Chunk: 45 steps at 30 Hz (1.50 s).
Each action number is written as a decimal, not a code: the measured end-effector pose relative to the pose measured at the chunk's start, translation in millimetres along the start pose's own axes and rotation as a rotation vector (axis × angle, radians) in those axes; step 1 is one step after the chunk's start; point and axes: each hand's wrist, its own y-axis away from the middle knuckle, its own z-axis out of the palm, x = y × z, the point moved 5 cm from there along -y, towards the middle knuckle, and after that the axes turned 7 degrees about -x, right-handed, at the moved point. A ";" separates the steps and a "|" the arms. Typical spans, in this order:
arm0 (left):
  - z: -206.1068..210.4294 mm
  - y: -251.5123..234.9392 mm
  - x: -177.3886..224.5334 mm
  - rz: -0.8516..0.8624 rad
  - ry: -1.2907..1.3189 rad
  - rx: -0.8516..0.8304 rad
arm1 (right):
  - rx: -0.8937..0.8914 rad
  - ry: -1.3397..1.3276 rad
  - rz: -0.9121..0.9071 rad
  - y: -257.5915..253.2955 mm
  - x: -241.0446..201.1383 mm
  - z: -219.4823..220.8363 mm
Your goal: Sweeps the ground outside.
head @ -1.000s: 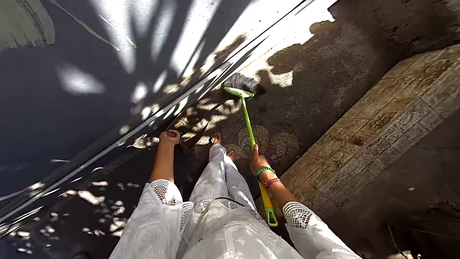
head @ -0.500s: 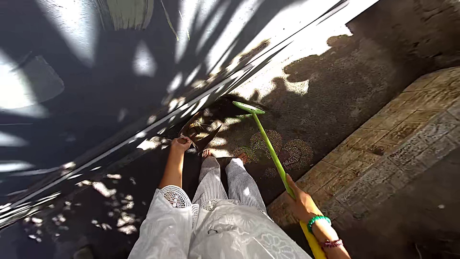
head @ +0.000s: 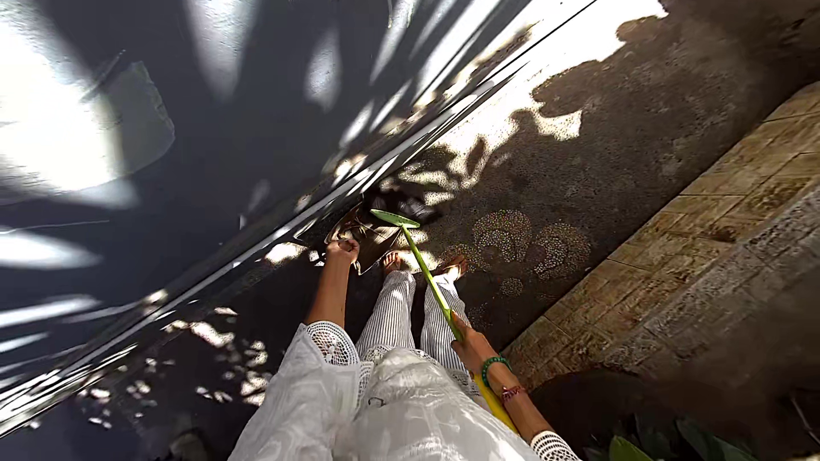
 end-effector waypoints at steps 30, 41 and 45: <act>-64.1 15.8 -13.9 -0.131 -0.447 -0.327 | 0.483 -0.768 0.069 82.4 159.8 -77.9; -32.0 17.9 -86.1 -0.108 -0.446 -0.448 | 0.127 -1.013 -0.149 7.3 153.5 1.8; -41.7 57.6 -83.7 -0.189 -0.535 -0.523 | 0.052 -1.169 -0.337 89.0 176.7 32.2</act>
